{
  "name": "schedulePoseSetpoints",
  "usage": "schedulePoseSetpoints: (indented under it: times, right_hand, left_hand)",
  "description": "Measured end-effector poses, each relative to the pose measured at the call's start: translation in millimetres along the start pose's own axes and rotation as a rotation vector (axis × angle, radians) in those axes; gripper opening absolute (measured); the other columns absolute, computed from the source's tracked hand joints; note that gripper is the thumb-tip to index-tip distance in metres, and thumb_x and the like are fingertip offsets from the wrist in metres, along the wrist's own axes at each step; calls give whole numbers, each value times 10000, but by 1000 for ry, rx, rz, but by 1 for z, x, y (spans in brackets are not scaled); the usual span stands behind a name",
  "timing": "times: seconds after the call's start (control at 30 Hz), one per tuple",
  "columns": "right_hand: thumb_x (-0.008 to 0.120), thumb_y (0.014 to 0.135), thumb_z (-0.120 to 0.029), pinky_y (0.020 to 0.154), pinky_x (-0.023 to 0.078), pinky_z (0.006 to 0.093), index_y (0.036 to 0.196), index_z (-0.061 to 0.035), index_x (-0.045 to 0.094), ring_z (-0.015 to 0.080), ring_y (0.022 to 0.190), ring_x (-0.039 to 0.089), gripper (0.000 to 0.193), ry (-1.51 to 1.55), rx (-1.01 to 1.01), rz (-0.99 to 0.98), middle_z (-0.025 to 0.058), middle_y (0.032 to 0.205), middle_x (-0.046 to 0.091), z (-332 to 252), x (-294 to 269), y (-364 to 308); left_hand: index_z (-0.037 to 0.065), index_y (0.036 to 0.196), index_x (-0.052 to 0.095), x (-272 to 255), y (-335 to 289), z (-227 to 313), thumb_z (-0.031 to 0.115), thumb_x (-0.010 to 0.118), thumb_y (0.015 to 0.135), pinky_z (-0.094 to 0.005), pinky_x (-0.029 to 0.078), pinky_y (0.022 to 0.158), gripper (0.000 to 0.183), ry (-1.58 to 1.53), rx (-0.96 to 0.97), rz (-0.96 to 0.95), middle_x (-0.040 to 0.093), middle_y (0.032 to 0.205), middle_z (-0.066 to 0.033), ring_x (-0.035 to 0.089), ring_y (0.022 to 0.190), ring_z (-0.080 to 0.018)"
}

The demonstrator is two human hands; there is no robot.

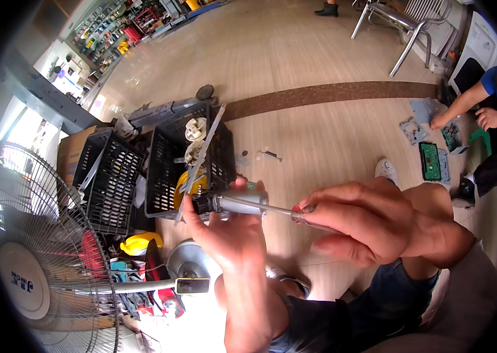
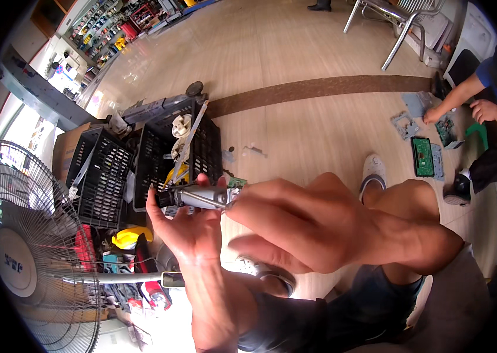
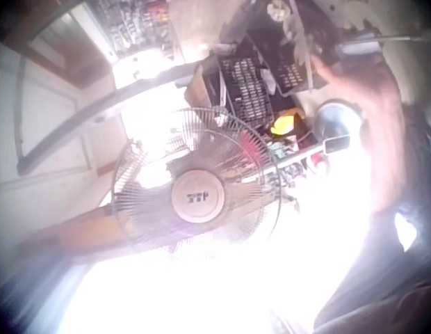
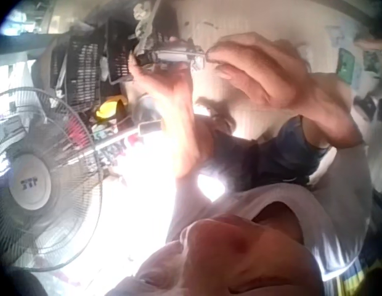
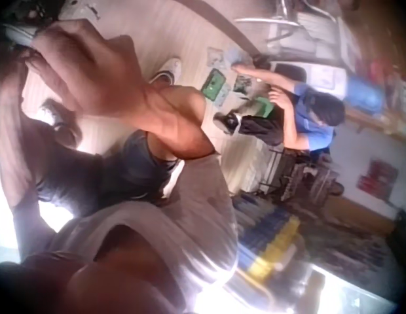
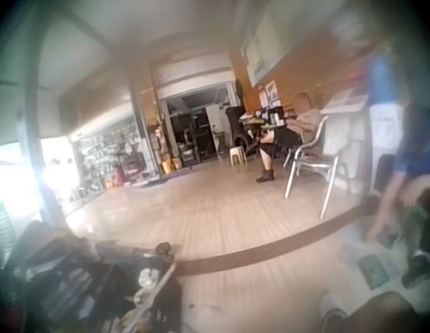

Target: The person disassembles a small electric motor component using a screwdriver. The person removes several screws from the motor housing, pulls the motor assembly apart to reveal the copper windings and rotor, and handles the separated metal and plastic pieces.

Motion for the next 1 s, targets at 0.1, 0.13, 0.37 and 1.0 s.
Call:
schedulePoseSetpoints:
  times: [0.1,0.13,0.37,1.0]
  right_hand:
    - [757,797,-81,445,503,246,1033,5,667,149,597,660,267,-18,-109,101,126,1042,677,-3,6,2]
    - [756,799,-84,440,500,247,1033,7,666,148,592,656,267,-20,-152,124,122,1034,676,-7,5,4]
    - [742,757,-45,469,523,245,1016,27,662,160,616,672,280,-63,-37,-24,116,1012,669,-5,10,6]
    - [677,843,-64,479,510,344,1009,10,588,235,671,656,202,-224,175,-305,87,860,574,19,38,2]
  left_hand:
    - [7,1317,407,-7,0,5,510,694,874,-622,475,1026,729,17,12,13,593,1121,-184,629,1003,-304]
    - [8,1314,411,-7,1,4,508,695,874,-622,475,1024,723,19,0,7,594,1119,-183,629,1003,-305]
    - [-48,1405,294,-5,3,12,501,717,848,-655,436,1067,889,1,49,-55,514,1240,-238,626,1022,-364]
    - [65,1233,515,-2,-6,-6,470,681,897,-537,507,957,552,60,-10,-3,546,1169,-135,594,1041,-292]
Point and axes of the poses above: each hand's wrist, its own y-axis towards the middle knuckle, its own x-axis out of the palm, z = x × y, the point moved 8 cm from there along y, towards the middle knuckle
